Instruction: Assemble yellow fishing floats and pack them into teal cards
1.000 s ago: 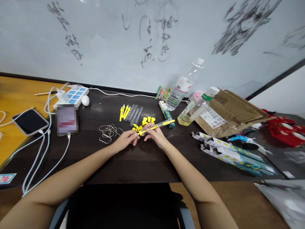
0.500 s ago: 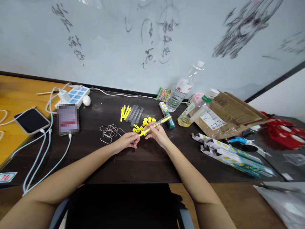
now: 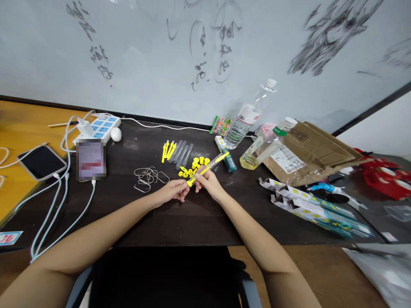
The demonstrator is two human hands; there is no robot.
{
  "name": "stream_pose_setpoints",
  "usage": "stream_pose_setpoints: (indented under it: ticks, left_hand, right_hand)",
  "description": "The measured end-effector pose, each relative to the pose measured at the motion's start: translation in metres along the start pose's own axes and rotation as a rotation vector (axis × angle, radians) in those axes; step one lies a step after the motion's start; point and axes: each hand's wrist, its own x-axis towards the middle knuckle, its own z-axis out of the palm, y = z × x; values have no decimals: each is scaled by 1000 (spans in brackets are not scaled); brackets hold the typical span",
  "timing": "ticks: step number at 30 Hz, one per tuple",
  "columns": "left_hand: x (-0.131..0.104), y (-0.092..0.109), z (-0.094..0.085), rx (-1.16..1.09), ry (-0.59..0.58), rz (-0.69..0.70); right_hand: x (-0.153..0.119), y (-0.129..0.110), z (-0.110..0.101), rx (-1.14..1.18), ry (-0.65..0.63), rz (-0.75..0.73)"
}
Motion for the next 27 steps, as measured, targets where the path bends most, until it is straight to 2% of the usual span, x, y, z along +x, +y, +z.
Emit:
stream_pose_setpoints:
  ticks: [7,11,17,27]
  left_hand:
    - [-1,2,0,5,-32,-11]
    - [-4,4,3,-73,-46,-78]
    - [-8,7,10,-239,-170,-201]
    - [-6,3,11,-285,-196,-220]
  right_hand:
    - [-1,-2,1,-8,1,-9]
    - [-1,-2,3,-12,7,-22]
    - [-5,-3,7,5,19,-36]
    - [-6,-2,7,45,26,-45]
